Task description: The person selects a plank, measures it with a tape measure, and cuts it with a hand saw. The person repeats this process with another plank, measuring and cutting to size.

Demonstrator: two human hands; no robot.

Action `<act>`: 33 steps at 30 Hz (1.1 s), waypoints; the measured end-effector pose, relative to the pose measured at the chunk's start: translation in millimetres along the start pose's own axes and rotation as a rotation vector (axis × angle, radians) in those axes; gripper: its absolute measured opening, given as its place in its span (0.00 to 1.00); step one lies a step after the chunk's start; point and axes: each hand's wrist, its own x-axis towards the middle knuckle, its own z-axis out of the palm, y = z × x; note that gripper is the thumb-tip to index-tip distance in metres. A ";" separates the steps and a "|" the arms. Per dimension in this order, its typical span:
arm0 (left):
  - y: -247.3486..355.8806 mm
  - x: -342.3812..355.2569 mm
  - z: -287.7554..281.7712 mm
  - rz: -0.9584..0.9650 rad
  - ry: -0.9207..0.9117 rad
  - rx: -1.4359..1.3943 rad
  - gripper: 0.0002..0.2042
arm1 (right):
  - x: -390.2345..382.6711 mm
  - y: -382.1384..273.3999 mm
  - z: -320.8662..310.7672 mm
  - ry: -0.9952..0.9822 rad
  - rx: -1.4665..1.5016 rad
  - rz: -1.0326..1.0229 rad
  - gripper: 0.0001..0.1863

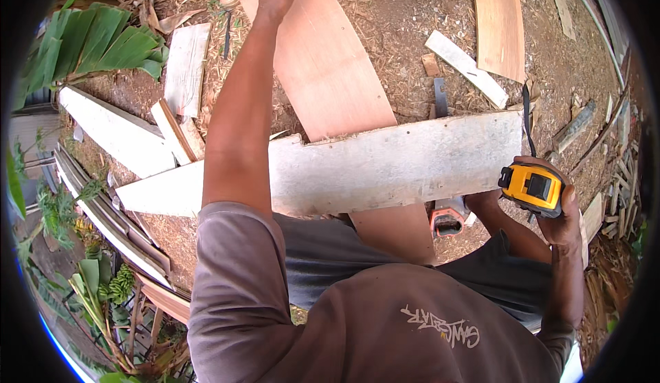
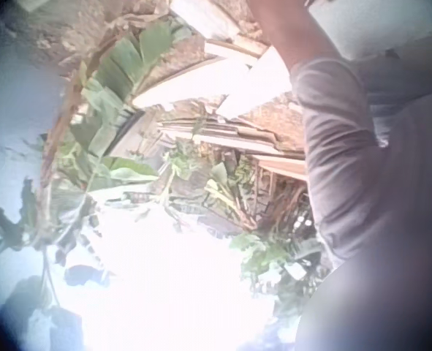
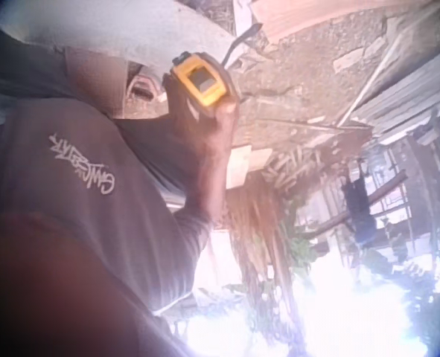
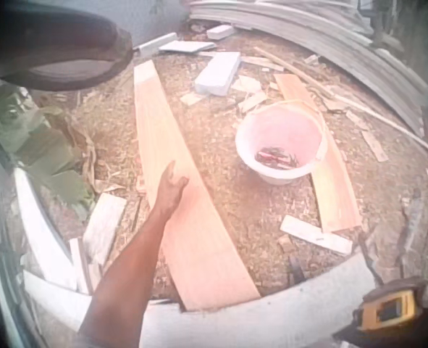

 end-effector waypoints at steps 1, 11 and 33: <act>22.2 -28.5 -5.8 -0.027 -0.179 0.008 0.36 | -12.9 5.2 6.8 0.029 -0.039 -0.021 0.56; 297.7 -347.2 10.5 -0.112 -1.251 -0.720 0.27 | -134.9 76.5 94.7 0.084 -0.355 -0.406 0.41; 239.3 -296.8 -102.4 -0.099 -0.224 0.065 0.36 | -109.3 296.7 32.1 0.168 -0.469 -0.055 0.30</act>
